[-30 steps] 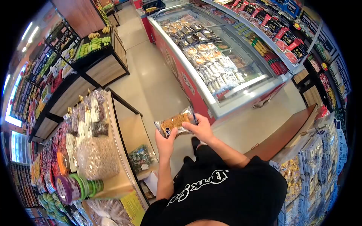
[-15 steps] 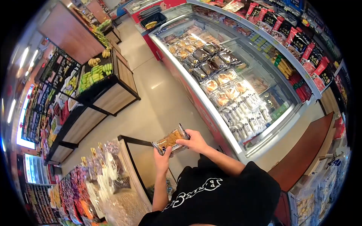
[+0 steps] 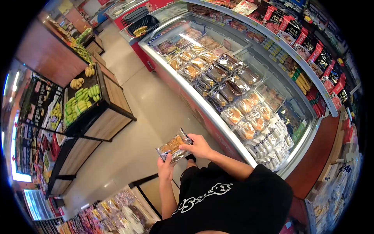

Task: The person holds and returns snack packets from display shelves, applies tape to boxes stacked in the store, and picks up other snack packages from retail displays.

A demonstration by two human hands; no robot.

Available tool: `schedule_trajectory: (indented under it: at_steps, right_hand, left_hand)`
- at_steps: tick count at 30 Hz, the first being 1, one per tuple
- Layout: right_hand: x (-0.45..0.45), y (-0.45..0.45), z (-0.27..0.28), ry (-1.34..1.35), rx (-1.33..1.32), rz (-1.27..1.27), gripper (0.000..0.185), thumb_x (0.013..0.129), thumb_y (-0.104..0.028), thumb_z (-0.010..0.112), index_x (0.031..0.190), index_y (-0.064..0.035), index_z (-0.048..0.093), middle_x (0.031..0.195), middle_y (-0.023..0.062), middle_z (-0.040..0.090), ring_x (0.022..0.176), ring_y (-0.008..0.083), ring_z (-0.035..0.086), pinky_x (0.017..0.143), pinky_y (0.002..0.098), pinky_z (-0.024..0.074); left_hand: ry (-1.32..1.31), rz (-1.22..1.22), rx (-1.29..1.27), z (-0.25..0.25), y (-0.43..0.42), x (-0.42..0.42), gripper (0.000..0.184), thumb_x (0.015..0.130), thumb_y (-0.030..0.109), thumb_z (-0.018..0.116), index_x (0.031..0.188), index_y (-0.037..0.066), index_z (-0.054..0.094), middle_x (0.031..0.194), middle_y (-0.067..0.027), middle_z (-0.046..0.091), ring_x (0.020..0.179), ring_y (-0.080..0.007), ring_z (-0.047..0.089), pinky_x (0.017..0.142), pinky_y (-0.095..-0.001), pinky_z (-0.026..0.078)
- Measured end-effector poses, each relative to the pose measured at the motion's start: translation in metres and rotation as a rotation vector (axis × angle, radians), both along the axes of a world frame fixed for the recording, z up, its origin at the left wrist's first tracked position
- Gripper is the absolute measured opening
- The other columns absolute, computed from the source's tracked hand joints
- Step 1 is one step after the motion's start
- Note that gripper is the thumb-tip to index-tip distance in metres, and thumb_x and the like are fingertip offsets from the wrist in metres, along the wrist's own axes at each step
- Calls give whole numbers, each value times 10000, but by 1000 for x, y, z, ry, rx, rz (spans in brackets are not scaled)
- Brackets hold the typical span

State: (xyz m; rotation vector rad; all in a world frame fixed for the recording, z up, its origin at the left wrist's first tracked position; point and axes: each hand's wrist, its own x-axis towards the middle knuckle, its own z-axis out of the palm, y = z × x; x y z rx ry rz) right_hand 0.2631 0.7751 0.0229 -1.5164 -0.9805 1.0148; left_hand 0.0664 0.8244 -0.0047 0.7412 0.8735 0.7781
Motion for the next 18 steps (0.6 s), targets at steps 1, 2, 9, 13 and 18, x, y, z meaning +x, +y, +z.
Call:
schedule_trajectory:
  at_steps: [1,2,9,13,18]
  right_hand:
    - [-2,19,-1,16,5,-24,353,760,-279,765,905,20,645,685,116,628,616,167,584,586,333,475]
    - [-3,37,-4,-6,-40,-37,348,763,-273,764,907,21,645,686,116,630,614,168,590,583,333,478]
    - [37,161,15,-38,-162,-198,329,774,-256,756,908,20,637,697,127,644,597,168,621,566,330,492]
    - [61,207,-13,-150,-205,-356,380,742,-267,763,941,23,617,793,196,644,734,277,646,670,383,492]
    - [117,262,-56,-297,-248,-401,470,742,-292,739,1039,27,562,926,244,642,897,391,624,782,429,481]
  left_hand:
    - [-14,-26,-92,0,23,-1,356,938,174,606,1250,44,495,1140,-70,618,985,-178,613,766,-313,523]
    - [-66,-69,-155,-13,49,-1,334,951,172,583,1250,47,501,1155,-85,614,1024,-199,614,792,-330,532]
    - [-171,-226,-498,-49,207,49,262,935,245,616,1131,76,576,1015,-55,658,832,-159,628,690,-296,523]
    - [-75,-414,-502,-58,274,89,298,913,264,648,1139,91,560,1007,-51,647,809,-167,626,684,-298,518]
    - [174,-591,-201,-67,347,145,365,882,226,687,1154,81,489,1020,-62,632,808,-165,623,684,-287,509]
